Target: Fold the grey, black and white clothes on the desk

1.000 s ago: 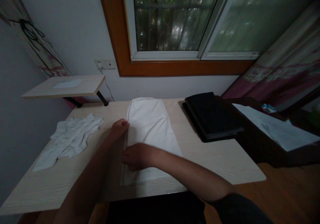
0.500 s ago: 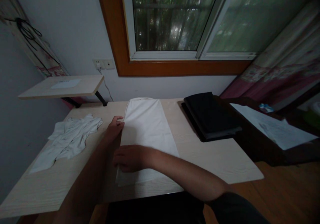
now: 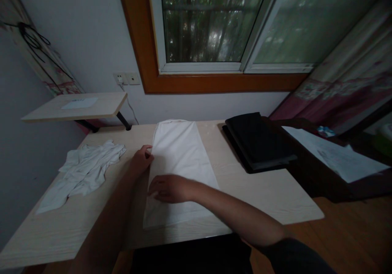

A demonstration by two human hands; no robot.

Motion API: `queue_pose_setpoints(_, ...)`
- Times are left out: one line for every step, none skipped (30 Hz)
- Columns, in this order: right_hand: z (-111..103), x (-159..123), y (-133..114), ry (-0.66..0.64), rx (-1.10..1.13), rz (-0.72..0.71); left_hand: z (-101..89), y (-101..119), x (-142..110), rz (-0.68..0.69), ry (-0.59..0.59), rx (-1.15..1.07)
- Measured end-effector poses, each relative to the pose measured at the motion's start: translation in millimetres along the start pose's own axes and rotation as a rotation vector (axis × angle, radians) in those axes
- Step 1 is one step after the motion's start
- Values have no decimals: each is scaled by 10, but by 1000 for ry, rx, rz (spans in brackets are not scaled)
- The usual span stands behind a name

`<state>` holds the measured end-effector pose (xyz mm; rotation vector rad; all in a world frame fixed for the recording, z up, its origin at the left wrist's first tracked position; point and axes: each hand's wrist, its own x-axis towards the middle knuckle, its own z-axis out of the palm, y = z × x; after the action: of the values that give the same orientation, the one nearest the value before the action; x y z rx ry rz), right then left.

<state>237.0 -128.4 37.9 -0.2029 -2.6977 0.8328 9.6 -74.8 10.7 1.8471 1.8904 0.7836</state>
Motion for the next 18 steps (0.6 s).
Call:
queue_pose_setpoints(-84,-73,78,64,-24,37,11,-20,7,29,9,26)
queue_pose_setpoints(-171,-152,167,140,-69,98,21,-41,14,61,23,49)
queue_pose_setpoints(-258,-236,262,223,-136,181,32,-63,19,90,40,66)
queue_pose_setpoints(-341,-323,359,304,-215,279,41,-83,21,110,58,74)
queue_pose_setpoints(-419,-412,452,369,-295,388,50,-99,21,118,71,73)
queue_pose_setpoints(-488,-501,537,426,-370,506,57,-110,19,113,75,63)
queue_pose_setpoints(-547,-586,613,479,-438,626,63,-115,15,97,71,50)
queue_pose_setpoints(-593,-666,677,513,-488,729,67,-114,9,72,61,37)
queue_pose_setpoints(-626,-737,730,532,-519,811,68,-106,3,45,49,27)
queue_pose_setpoints(-647,-797,774,539,-538,871,66,-92,-3,20,40,21)
queue_pose_setpoints(-656,-846,809,538,-548,908,63,-74,-9,-1,34,22)
queue_pose_setpoints(-657,-883,837,533,-553,922,56,-52,-15,-16,30,25)
queue_pose_setpoints(-650,-909,860,529,-554,921,48,-29,-20,-27,26,31)
queue_pose_setpoints(-641,-927,878,528,-553,907,38,-4,-24,-37,22,37)
queue_pose_setpoints(-631,-938,892,528,-548,888,25,20,-28,-47,16,44)
queue_pose_setpoints(-623,-946,903,525,-538,868,11,42,-33,-56,7,49)
queue_pose_setpoints(-618,-954,912,520,-527,851,-5,62,-39,-64,-3,52)
queue_pose_setpoints(-615,-964,919,510,-511,835,-21,77,-47,-73,-14,53)
